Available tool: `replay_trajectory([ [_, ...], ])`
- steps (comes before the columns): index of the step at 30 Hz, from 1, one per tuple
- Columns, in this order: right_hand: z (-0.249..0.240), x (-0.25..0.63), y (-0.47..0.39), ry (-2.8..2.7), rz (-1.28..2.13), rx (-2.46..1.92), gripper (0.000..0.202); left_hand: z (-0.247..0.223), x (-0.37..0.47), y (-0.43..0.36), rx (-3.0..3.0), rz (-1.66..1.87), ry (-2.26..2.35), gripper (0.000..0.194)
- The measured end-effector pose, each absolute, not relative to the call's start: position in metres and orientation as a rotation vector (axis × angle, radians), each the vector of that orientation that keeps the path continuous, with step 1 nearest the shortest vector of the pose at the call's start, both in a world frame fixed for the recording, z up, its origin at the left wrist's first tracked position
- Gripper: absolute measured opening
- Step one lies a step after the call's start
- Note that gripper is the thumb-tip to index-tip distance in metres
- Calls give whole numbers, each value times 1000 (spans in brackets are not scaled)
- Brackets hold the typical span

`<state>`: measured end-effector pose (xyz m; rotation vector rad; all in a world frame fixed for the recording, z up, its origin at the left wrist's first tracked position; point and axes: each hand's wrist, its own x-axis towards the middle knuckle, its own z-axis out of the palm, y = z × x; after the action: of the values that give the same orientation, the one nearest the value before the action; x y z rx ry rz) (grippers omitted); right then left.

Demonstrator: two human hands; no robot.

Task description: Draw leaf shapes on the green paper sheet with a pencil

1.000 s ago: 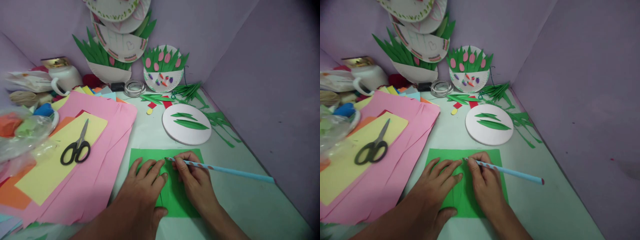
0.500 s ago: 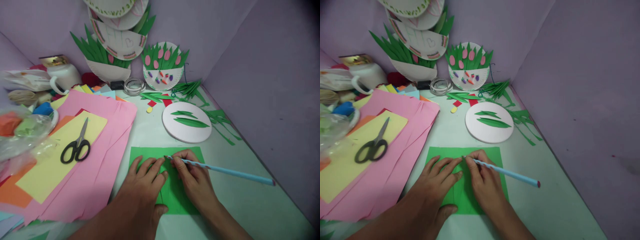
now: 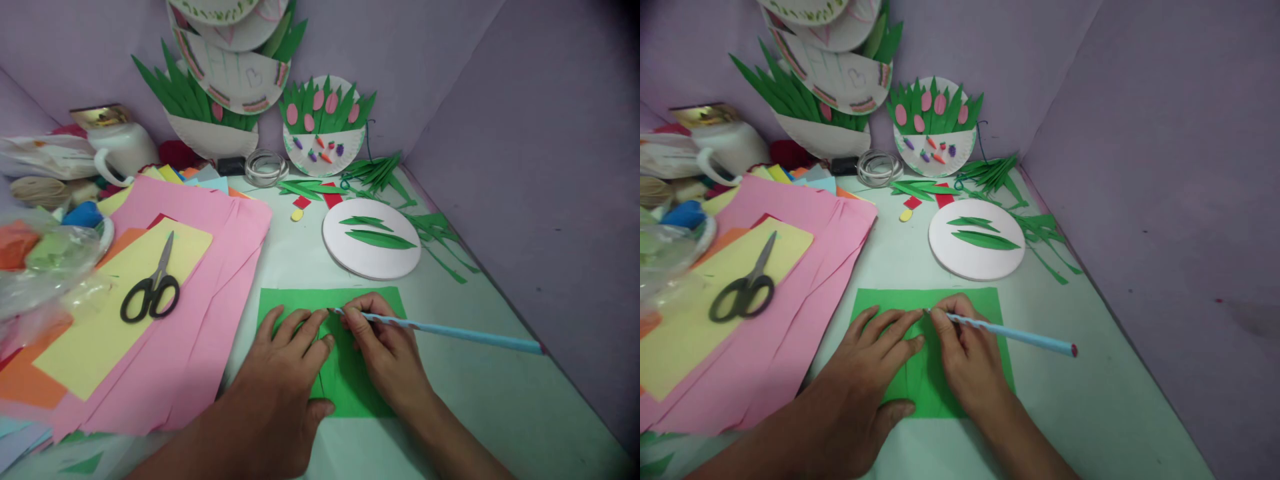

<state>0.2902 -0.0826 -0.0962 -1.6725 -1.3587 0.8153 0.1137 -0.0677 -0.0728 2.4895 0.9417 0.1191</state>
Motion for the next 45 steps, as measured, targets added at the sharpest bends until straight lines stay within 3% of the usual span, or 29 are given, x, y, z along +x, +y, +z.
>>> replay_trajectory([
  [45,-99,293,-87,-1339,869,-1597,27,-70,114,-64,2541,59,936,49],
])
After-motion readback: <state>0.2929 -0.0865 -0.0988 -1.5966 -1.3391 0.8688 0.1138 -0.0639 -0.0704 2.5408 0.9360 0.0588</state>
